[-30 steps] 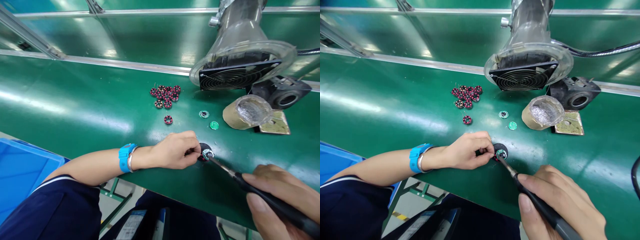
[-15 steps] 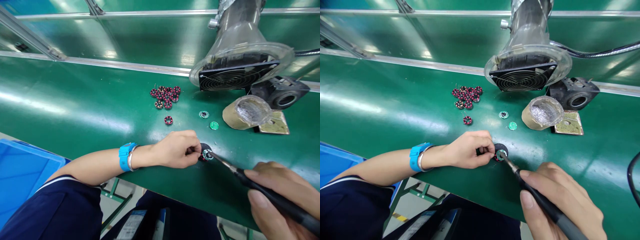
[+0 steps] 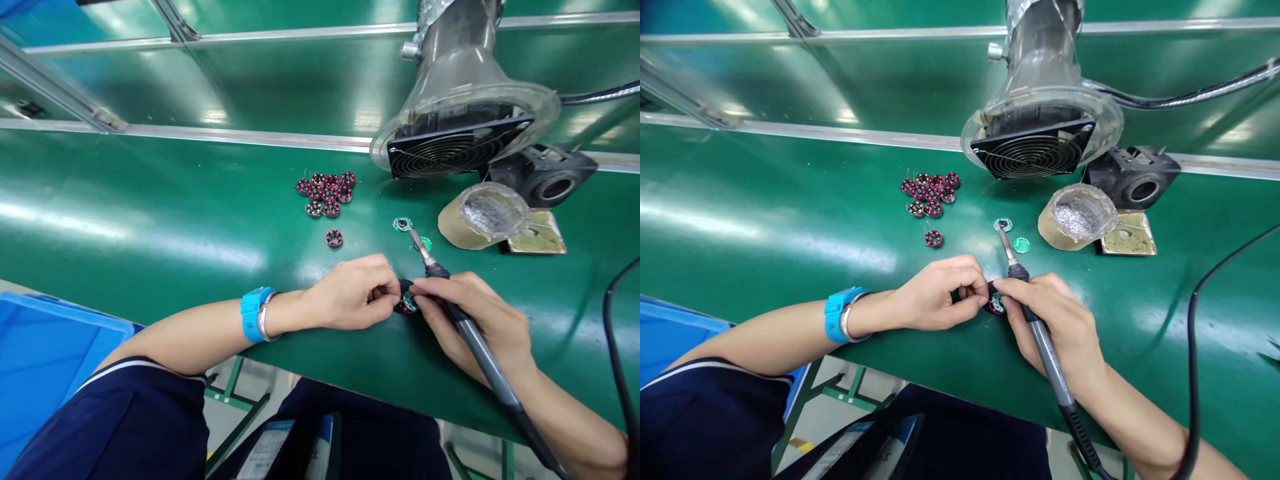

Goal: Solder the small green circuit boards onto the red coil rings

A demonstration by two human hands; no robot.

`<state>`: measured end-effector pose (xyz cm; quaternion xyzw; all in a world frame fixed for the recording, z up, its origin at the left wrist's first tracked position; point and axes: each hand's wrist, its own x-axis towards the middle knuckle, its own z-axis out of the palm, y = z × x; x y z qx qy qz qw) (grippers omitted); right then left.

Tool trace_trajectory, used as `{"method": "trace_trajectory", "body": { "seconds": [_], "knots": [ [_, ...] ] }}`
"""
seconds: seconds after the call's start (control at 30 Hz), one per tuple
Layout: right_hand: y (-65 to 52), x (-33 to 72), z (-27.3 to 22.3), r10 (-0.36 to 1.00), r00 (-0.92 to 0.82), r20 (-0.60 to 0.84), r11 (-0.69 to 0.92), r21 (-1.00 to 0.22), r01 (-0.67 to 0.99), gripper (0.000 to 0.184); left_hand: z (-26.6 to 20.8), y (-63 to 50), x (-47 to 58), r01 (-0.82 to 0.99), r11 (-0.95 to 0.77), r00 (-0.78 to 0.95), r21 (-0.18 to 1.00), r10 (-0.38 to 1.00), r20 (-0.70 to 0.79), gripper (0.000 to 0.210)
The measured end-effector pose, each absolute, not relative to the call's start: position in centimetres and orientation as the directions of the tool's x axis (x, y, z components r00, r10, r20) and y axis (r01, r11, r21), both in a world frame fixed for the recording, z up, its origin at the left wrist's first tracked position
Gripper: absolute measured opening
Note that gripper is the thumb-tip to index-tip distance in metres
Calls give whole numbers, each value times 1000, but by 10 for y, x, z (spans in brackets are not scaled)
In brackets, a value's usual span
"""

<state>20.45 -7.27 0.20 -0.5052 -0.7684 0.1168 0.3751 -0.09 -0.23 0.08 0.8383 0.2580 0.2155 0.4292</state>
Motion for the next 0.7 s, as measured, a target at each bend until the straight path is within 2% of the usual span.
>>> {"method": "trace_trajectory", "body": {
  "seconds": [0.33, 0.53, 0.7],
  "knots": [
    [-73, 206, 3, 872, -202, 446, 453, -577, 680, 31, 0, -2, -2, 244, -530, 798, 812, 586, 143, 8],
    [-74, 206, 0, 866, -211, 453, 463, -569, 680, 31, -1, -3, -2, 309, -629, 839, 713, 533, 107, 13],
    [-74, 205, 0, 859, -222, 461, 478, -569, 669, 32, -2, -4, -2, 301, -685, 840, 664, 520, 156, 14]
  ]
}}
